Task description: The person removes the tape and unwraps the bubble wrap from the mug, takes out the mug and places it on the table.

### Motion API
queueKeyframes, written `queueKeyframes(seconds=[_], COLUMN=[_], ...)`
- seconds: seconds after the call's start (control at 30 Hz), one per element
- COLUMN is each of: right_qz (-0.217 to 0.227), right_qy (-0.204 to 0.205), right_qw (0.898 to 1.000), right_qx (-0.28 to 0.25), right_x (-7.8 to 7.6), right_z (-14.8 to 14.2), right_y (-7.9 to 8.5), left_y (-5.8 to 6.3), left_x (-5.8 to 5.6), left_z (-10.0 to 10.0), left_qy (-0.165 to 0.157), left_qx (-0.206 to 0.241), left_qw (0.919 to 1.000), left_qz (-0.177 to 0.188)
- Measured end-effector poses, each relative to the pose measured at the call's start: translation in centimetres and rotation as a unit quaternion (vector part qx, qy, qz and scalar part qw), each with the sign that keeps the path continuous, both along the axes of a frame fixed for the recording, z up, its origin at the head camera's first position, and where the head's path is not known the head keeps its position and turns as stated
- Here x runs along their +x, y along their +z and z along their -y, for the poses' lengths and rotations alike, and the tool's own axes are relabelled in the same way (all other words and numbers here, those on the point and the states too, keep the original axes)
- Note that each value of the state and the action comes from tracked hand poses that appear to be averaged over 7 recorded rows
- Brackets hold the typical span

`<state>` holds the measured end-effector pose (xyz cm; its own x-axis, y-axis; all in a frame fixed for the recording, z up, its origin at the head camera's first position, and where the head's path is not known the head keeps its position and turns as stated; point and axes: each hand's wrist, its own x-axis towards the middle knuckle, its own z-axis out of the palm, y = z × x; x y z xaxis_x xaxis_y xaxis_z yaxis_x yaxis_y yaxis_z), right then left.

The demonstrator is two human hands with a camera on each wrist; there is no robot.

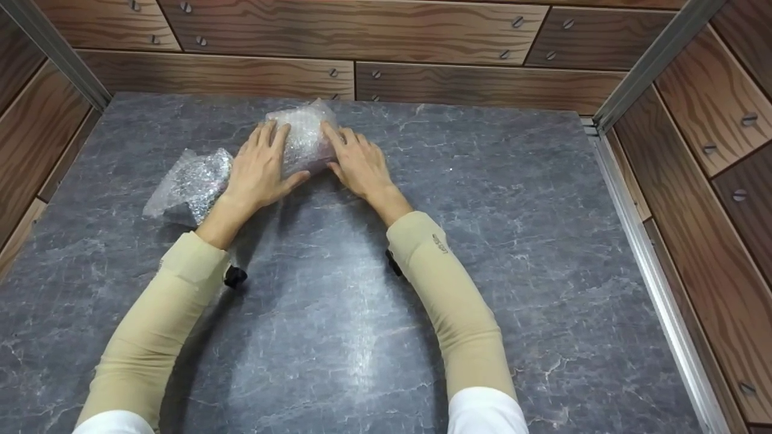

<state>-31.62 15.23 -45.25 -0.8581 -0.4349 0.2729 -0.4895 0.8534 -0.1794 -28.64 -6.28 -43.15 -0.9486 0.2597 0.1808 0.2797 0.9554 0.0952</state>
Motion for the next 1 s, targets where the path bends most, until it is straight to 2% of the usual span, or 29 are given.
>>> queueKeyframes(seconds=[0.57, 1.0], right_qz=[-0.046, -0.068], right_qy=[-0.008, 0.007], right_qw=[0.999, 0.998], right_qx=[-0.020, 0.001], right_x=[0.0, 1.0], right_z=[0.1, -0.7], right_y=[-0.1, 0.0], left_y=[-0.1, -0.2], left_x=[0.3, 1.0], left_z=[0.0, -0.1], left_qy=[-0.011, -0.029], left_qx=[0.035, 0.037], left_qw=[0.9992, 0.9980], left_qz=[-0.017, -0.042])
